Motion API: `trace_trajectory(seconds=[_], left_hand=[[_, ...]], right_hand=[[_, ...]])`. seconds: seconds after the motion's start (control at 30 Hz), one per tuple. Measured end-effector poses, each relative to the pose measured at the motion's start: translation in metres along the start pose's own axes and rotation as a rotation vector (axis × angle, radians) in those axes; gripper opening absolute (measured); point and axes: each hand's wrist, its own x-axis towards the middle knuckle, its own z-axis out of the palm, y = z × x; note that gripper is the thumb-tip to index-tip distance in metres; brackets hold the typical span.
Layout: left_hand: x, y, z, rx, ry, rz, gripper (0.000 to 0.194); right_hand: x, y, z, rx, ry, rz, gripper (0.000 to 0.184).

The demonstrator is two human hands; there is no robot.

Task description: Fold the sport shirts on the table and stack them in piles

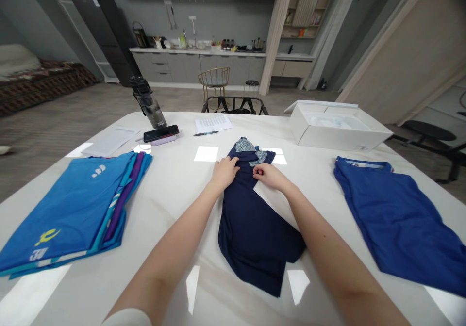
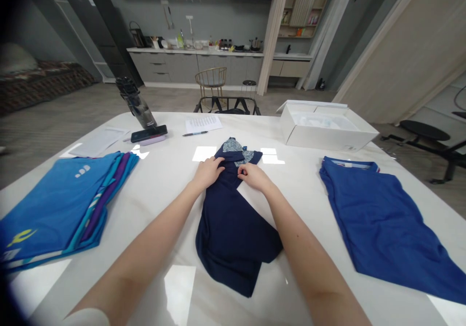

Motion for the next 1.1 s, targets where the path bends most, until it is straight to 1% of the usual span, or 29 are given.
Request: trace_trajectory(seconds=[0.07, 0.13, 0.17, 0.23, 0.3, 0.37, 0.43, 0.5, 0.53, 0.6, 0.63, 0.7, 0.73, 0.8, 0.87, 0.9, 0.93, 0.97, 1.0, 1.03, 1.07, 1.1], left_hand=[[0.001, -0.003, -0.003, 0.04, 0.023, -0.065, 0.028], [0.002, -0.007, -0.008, 0.079, 0.062, -0.101, 0.027], [0.003, -0.01, -0.01, 0.08, 0.077, -0.088, 0.026], [0.005, -0.014, -0.011, 0.029, 0.079, -0.006, 0.023], [0.008, -0.016, -0.007, -0.041, 0.048, 0.081, 0.024], [0.009, -0.015, 0.0, -0.069, 0.021, 0.094, 0.025], [0.011, -0.011, 0.008, -0.076, 0.022, 0.064, 0.019], [0.013, -0.008, 0.013, -0.14, 0.048, 0.036, 0.014], [0.014, -0.007, 0.013, -0.193, 0.067, 0.015, 0.013], [0.017, -0.011, 0.01, -0.301, 0.117, -0.067, 0.014], [0.019, -0.016, 0.006, -0.337, 0.152, -0.125, 0.015], [0.023, -0.034, -0.005, -0.358, 0.229, -0.254, 0.018], [0.024, -0.046, -0.011, -0.351, 0.265, -0.319, 0.019], [0.024, -0.073, -0.023, -0.331, 0.292, -0.444, 0.022], [0.02, -0.1, -0.033, -0.322, 0.249, -0.543, 0.022], [0.018, -0.11, -0.037, -0.315, 0.21, -0.585, 0.023], [0.015, -0.117, -0.041, -0.308, 0.165, -0.621, 0.025], [0.012, -0.121, -0.043, -0.297, 0.124, -0.648, 0.028], [0.01, -0.121, -0.046, -0.278, 0.106, -0.661, 0.032], [0.008, -0.117, -0.048, -0.25, 0.128, -0.65, 0.036], [0.008, -0.11, -0.049, -0.216, 0.187, -0.608, 0.039], [0.008, -0.1, -0.051, -0.182, 0.264, -0.53, 0.041]], right_hand=[[-0.001, -0.001, -0.002, -0.014, -0.006, 0.0, 0.003], [-0.003, 0.0, -0.007, -0.035, -0.002, 0.019, 0.005], [-0.003, 0.0, -0.01, -0.041, 0.004, 0.028, 0.005], [-0.004, 0.001, -0.014, -0.025, 0.017, 0.018, 0.005], [-0.005, -0.002, -0.015, 0.009, 0.037, -0.012, 0.005], [-0.005, -0.011, -0.011, 0.015, 0.069, -0.021, 0.009], [-0.006, -0.023, -0.003, -0.021, 0.106, 0.004, 0.021], [-0.006, -0.035, 0.008, -0.082, 0.129, 0.03, 0.034], [-0.006, -0.04, 0.012, -0.116, 0.13, 0.033, 0.033], [-0.004, -0.044, 0.017, -0.159, 0.105, 0.023, 0.021], [-0.003, -0.043, 0.017, -0.159, 0.088, 0.014, 0.014], [-0.001, -0.035, 0.009, -0.098, 0.068, 0.002, 0.011], [-0.001, -0.029, 0.002, -0.043, 0.074, 0.007, 0.012], [-0.004, -0.012, -0.018, 0.083, 0.109, 0.033, 0.016], [-0.012, 0.006, -0.042, 0.177, 0.114, 0.083, 0.02], [-0.017, 0.015, -0.054, 0.193, 0.089, 0.107, 0.022], [-0.022, 0.024, -0.065, 0.204, 0.031, 0.147, 0.022], [-0.026, 0.031, -0.074, 0.204, -0.051, 0.21, 0.02], [-0.03, 0.037, -0.08, 0.185, -0.141, 0.285, 0.017], [-0.032, 0.041, -0.084, 0.155, -0.195, 0.353, 0.014], [-0.032, 0.042, -0.085, 0.118, -0.193, 0.398, 0.013], [-0.031, 0.04, -0.083, 0.082, -0.135, 0.407, 0.015]])
